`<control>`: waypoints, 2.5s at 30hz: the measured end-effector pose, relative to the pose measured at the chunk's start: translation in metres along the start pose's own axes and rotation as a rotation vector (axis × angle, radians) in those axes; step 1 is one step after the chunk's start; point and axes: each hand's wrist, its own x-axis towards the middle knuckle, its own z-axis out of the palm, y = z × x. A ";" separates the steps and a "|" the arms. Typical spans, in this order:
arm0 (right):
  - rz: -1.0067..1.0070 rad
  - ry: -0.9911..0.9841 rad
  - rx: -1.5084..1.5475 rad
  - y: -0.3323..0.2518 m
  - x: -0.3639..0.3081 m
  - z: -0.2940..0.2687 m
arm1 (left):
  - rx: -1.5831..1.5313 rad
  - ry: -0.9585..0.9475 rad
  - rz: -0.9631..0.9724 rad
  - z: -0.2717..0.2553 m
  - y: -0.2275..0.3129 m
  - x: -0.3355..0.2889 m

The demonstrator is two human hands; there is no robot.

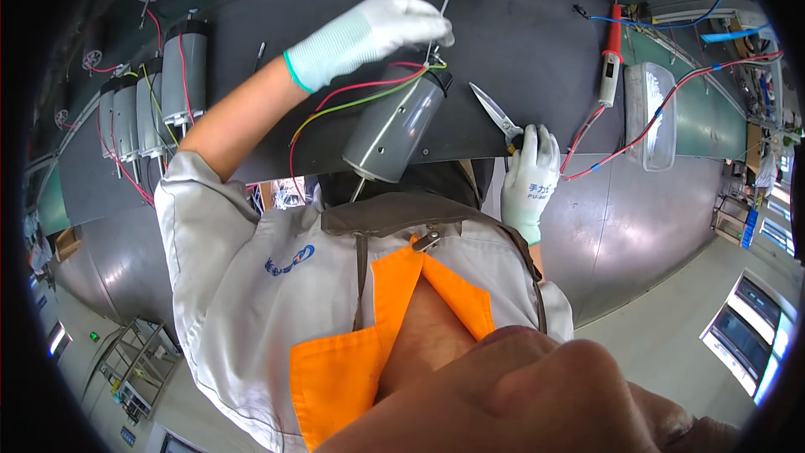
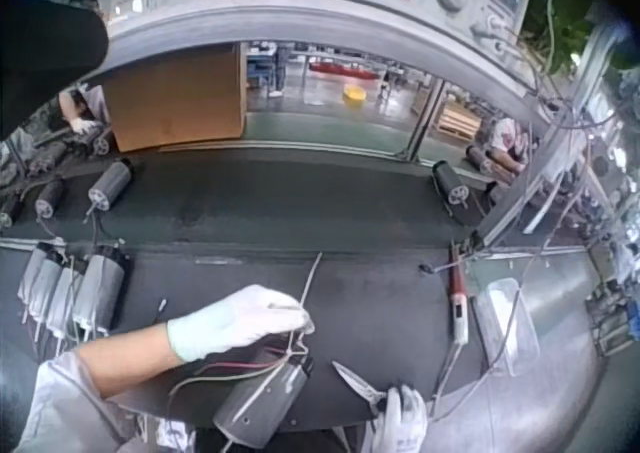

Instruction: The person assembles cylindrical electric motors by inserting wires into the motor housing and securing them with pliers. They then use a red testing tool to check the connections on each motor before placing it on the table and picking up the next one.

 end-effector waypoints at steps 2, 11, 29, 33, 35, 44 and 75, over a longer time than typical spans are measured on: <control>-0.133 0.080 -0.174 0.004 -0.007 0.005 | -0.154 0.023 -0.027 -0.003 0.001 -0.002; -0.078 -0.250 0.204 0.013 0.020 -0.042 | -0.518 0.048 0.023 -0.009 -0.008 -0.011; -0.685 -0.588 -0.087 -0.072 0.136 -0.088 | -0.615 0.035 0.028 -0.016 0.002 -0.007; -0.542 -0.629 0.059 -0.068 0.130 -0.090 | -0.587 0.207 0.223 -0.021 0.004 -0.030; -0.474 -0.570 0.115 -0.056 0.131 -0.084 | -0.433 0.199 0.348 -0.033 0.005 -0.069; -0.418 -0.592 0.375 -0.008 0.122 -0.040 | 0.894 0.225 -0.151 0.006 -0.011 -0.264; 0.085 -0.221 1.237 0.075 0.265 -0.057 | -0.958 0.024 0.124 0.030 -0.047 -0.028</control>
